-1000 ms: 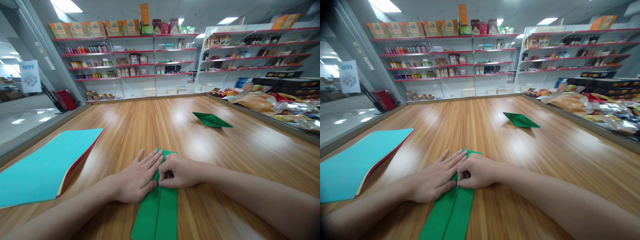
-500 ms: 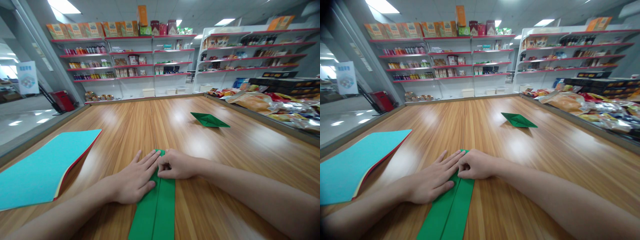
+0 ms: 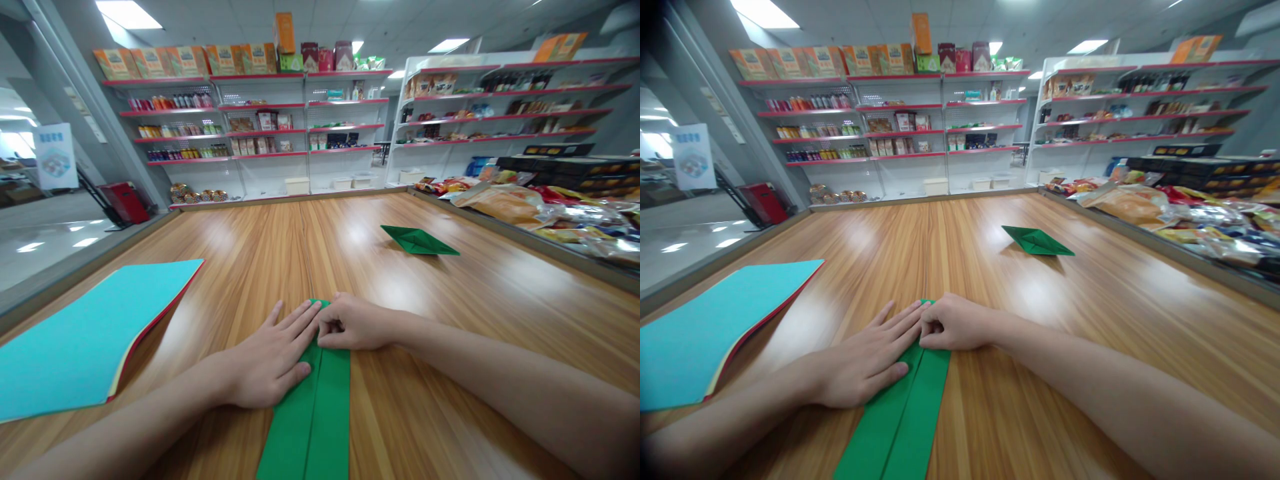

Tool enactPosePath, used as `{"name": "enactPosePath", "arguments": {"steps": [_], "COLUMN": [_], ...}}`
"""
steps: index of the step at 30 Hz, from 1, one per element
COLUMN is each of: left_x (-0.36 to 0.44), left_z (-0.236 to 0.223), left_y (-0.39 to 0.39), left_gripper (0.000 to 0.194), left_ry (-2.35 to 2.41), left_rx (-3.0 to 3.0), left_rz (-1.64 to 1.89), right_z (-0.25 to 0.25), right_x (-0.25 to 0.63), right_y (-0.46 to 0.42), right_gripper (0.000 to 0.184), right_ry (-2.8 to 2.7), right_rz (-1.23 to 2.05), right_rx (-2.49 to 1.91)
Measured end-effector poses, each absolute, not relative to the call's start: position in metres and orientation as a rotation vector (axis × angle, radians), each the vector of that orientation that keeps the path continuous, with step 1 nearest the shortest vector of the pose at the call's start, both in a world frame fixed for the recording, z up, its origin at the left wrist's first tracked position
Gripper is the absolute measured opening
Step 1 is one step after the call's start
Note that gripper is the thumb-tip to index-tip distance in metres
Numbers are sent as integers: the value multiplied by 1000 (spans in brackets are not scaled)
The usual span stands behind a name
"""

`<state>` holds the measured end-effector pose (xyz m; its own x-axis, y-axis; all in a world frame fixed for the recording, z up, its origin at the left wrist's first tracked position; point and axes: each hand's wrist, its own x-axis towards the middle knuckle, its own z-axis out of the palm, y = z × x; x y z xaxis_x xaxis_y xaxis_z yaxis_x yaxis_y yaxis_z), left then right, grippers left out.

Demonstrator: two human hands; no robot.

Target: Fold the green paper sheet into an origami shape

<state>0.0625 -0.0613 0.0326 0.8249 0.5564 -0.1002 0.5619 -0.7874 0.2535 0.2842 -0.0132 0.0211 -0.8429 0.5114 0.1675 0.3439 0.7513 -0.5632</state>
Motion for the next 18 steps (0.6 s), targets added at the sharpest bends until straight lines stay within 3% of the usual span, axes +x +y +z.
{"name": "enactPosePath", "arguments": {"steps": [18], "left_x": [61], "left_z": [41], "left_y": [-69], "left_gripper": [68], "left_ry": [863], "left_rx": [2744], "left_rz": [-113], "right_z": [25], "right_x": [288], "right_y": [-2], "right_gripper": [11], "right_ry": [-2426], "right_rz": [779], "right_rx": [-1068]}}
